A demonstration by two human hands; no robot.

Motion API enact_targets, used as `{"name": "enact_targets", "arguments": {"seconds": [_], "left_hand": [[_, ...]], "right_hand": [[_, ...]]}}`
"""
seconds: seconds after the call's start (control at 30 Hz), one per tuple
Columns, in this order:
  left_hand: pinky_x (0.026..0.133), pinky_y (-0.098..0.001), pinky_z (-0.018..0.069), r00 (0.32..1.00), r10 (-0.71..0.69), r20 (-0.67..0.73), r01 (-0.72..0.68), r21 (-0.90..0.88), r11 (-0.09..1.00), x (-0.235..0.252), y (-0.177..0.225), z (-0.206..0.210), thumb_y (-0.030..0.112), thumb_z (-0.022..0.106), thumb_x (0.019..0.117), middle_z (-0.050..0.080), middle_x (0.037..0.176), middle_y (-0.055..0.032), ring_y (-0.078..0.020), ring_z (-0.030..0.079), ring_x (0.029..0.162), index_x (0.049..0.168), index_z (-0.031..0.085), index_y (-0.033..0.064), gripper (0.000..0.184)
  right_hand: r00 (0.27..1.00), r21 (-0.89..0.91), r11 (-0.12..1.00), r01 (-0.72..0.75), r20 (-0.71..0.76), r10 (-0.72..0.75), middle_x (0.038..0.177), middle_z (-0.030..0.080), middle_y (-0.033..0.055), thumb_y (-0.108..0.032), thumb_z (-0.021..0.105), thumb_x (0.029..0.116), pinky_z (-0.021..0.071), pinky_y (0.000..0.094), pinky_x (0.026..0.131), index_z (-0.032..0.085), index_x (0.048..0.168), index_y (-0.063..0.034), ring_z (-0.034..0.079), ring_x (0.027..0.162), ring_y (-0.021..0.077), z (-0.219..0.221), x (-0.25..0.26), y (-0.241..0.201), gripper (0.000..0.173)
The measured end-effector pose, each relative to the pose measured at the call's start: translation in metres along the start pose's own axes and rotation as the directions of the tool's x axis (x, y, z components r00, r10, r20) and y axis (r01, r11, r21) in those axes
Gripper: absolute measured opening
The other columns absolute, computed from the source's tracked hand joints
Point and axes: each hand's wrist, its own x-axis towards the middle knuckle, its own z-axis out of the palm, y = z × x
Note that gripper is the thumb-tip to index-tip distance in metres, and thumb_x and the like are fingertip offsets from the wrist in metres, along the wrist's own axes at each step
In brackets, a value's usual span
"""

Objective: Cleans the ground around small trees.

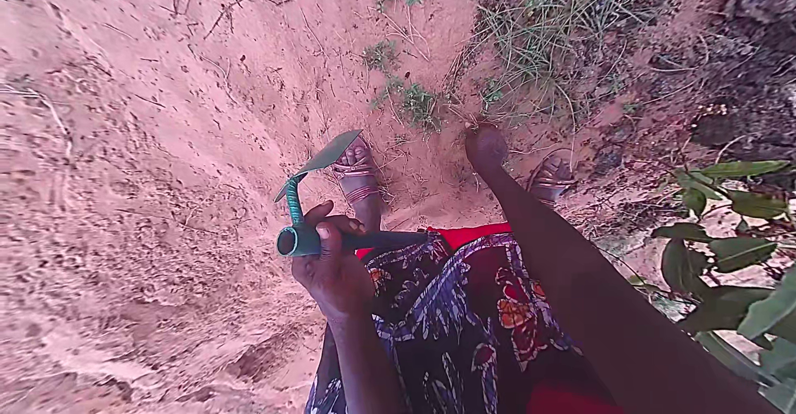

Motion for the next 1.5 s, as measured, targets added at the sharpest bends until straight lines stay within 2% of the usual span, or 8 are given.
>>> {"name": "enact_targets", "arguments": {"seconds": [0.07,0.2,0.37,0.77,1.07,1.27,1.4,1.5], "left_hand": [[0.063,-0.0272,0.0606,1.0,0.001,0.002,-0.001,0.009,1.0,-0.001,-0.001,0.0,0.012,0.042,0.1051,0.069,0.068,0.0037,-0.0096,0.068,0.061,0.11,0.06,0.0092,0.019],[0.063,-0.0263,0.0604,1.0,-0.005,0.01,0.004,0.031,1.0,-0.001,0.002,0.003,0.012,0.041,0.105,0.069,0.068,0.0046,-0.0088,0.068,0.062,0.11,0.06,0.0096,0.02],[0.063,-0.0268,0.0608,1.0,-0.003,0.021,0.003,0.025,1.0,0.0,0.005,0.008,0.012,0.041,0.1056,0.069,0.069,0.0046,-0.0091,0.068,0.062,0.11,0.059,0.0096,0.019],[0.065,-0.0267,0.0605,0.999,-0.009,0.031,0.009,0.014,1.0,0.001,0.005,0.008,0.013,0.044,0.1053,0.069,0.069,0.0029,-0.0097,0.069,0.063,0.109,0.063,0.0093,0.019],[0.064,-0.028,0.0604,1.0,-0.014,0.014,0.013,0.014,1.0,-0.002,0.002,0.003,0.011,0.042,0.1046,0.069,0.068,0.0028,-0.0106,0.068,0.062,0.107,0.062,0.0089,0.02],[0.064,-0.0272,0.0605,0.999,-0.022,0.028,0.021,0.028,0.999,-0.002,0.001,0.004,0.011,0.043,0.1039,0.069,0.069,0.003,-0.0101,0.068,0.062,0.107,0.062,0.0091,0.019],[0.065,-0.0278,0.0605,0.999,-0.013,0.041,0.012,0.024,1.0,-0.002,0.001,0.007,0.011,0.046,0.1035,0.068,0.068,0.0026,-0.0102,0.068,0.062,0.107,0.061,0.009,0.016],[0.064,-0.0284,0.0609,0.999,-0.018,0.027,0.018,0.012,1.0,-0.002,0.001,0.01,0.009,0.044,0.1029,0.068,0.068,0.0015,-0.0111,0.068,0.062,0.106,0.061,0.0076,0.017]], "right_hand": [[0.998,-0.016,0.999,-0.032,0.046,0.033,0.121,0.069,0.0249,-0.049,0.046,0.1073,0.0509,0.0615,0.092,0.067,0.123,-0.0013,0.066,0.116,0.0416,-0.004,0.003,-0.011,0.055],[0.972,-0.148,0.989,0.005,0.233,0.03,0.134,0.061,0.03,-0.02,0.048,0.1056,0.0495,0.0618,0.097,0.055,0.135,0.0059,0.061,0.125,0.045,-0.018,0.002,-0.027,0.04],[0.932,-0.1,0.995,0.026,0.363,0.012,0.134,0.059,0.0322,-0.022,0.052,0.1037,0.0473,0.065,0.097,0.056,0.13,0.0099,0.059,0.126,0.0463,-0.034,0.009,-0.025,0.042],[0.903,-0.198,0.972,0.128,0.429,-0.032,0.131,0.06,0.0337,-0.019,0.064,0.097,0.0476,0.0679,0.094,0.06,0.123,0.0133,0.059,0.123,0.0487,-0.025,0.026,-0.022,0.042],[0.939,-0.013,0.993,0.117,0.327,-0.106,0.134,0.06,0.0316,-0.036,0.048,0.1077,0.044,0.07,0.098,0.064,0.125,0.0055,0.057,0.128,0.0482,-0.016,0.035,-0.004,0.047],[0.806,-0.031,0.916,0.401,0.486,-0.337,0.119,0.064,0.034,-0.019,0.047,0.1075,0.046,0.0655,0.097,0.062,0.119,0.0108,0.062,0.118,0.049,-0.004,0.017,0.005,0.035],[0.561,0.055,0.77,0.635,0.652,-0.51,0.108,0.068,0.0285,-0.017,0.051,0.1075,0.0482,0.0609,0.093,0.066,0.117,0.0063,0.066,0.107,0.0445,0.013,-0.041,0.012,0.029],[0.602,-0.039,0.761,0.648,0.638,-0.48,0.111,0.068,0.0277,-0.015,0.052,0.1069,0.0511,0.061,0.092,0.063,0.123,0.003,0.066,0.109,0.0456,0.019,-0.051,0.015,0.027]]}}
